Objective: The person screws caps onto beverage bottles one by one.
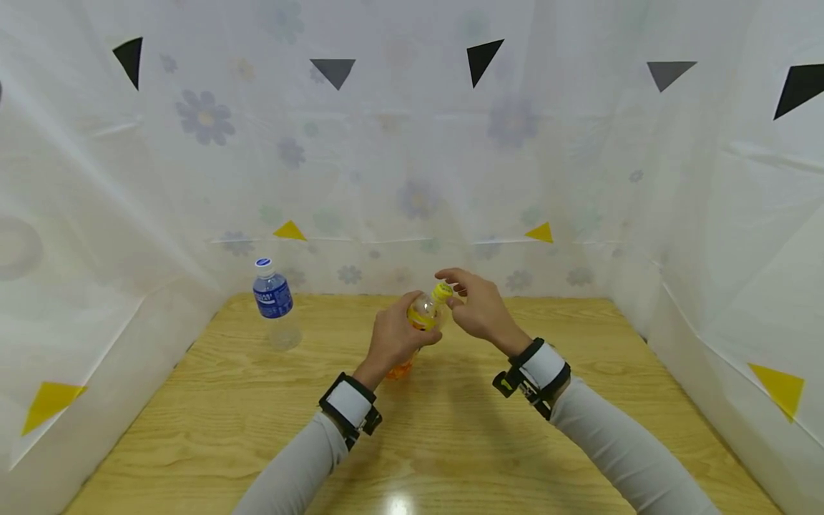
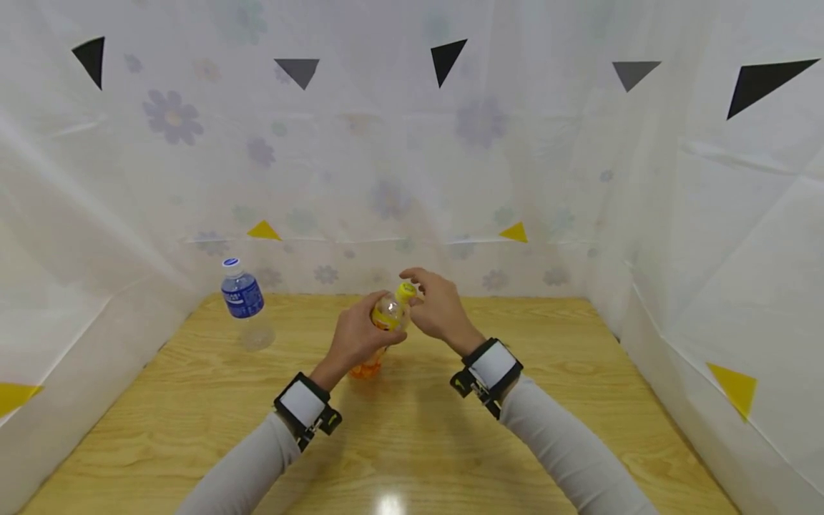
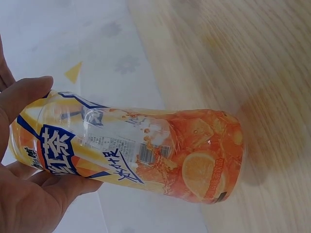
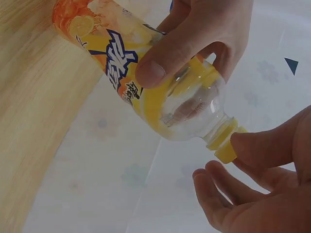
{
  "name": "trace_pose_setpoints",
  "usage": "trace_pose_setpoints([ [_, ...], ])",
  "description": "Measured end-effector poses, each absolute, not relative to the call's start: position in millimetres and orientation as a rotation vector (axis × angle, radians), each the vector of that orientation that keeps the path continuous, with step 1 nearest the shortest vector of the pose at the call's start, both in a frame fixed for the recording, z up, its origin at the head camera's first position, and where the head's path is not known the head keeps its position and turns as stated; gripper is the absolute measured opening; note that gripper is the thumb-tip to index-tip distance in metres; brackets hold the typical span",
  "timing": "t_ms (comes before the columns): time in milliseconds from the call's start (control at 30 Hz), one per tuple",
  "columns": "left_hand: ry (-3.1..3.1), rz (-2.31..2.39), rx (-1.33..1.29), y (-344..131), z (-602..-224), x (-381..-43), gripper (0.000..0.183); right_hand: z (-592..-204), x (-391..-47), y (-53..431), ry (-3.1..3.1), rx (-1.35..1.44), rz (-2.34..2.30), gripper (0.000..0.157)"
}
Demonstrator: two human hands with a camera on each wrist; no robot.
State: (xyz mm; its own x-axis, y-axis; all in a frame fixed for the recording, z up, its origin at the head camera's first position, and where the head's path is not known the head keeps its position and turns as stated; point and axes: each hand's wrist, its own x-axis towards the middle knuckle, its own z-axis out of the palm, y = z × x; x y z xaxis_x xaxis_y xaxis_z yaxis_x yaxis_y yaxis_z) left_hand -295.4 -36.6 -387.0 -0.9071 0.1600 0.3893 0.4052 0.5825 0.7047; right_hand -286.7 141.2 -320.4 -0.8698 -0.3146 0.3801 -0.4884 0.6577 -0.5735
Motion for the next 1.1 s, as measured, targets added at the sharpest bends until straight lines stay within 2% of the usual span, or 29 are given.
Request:
trace_pose_setpoints([
  [500,-2.531,-1.237,-0.471,-37.2,-385.8,-294.8,0.073,-323.5,-286.3,139.6,-2.58,0.655,1.018,0.037],
  [767,-2.518,-1.225,-0.492,-38.2,-387.8,-295.0,0.072,-326.3,-286.9,137.9,-2.576,0.594,1.034,0.026],
  [1100,-2.516,-1.231,-0.491,-38.1,-386.3,-293.0,0.072,-331.8,-289.1,138.4,-2.57,0.536,1.045,0.029],
])
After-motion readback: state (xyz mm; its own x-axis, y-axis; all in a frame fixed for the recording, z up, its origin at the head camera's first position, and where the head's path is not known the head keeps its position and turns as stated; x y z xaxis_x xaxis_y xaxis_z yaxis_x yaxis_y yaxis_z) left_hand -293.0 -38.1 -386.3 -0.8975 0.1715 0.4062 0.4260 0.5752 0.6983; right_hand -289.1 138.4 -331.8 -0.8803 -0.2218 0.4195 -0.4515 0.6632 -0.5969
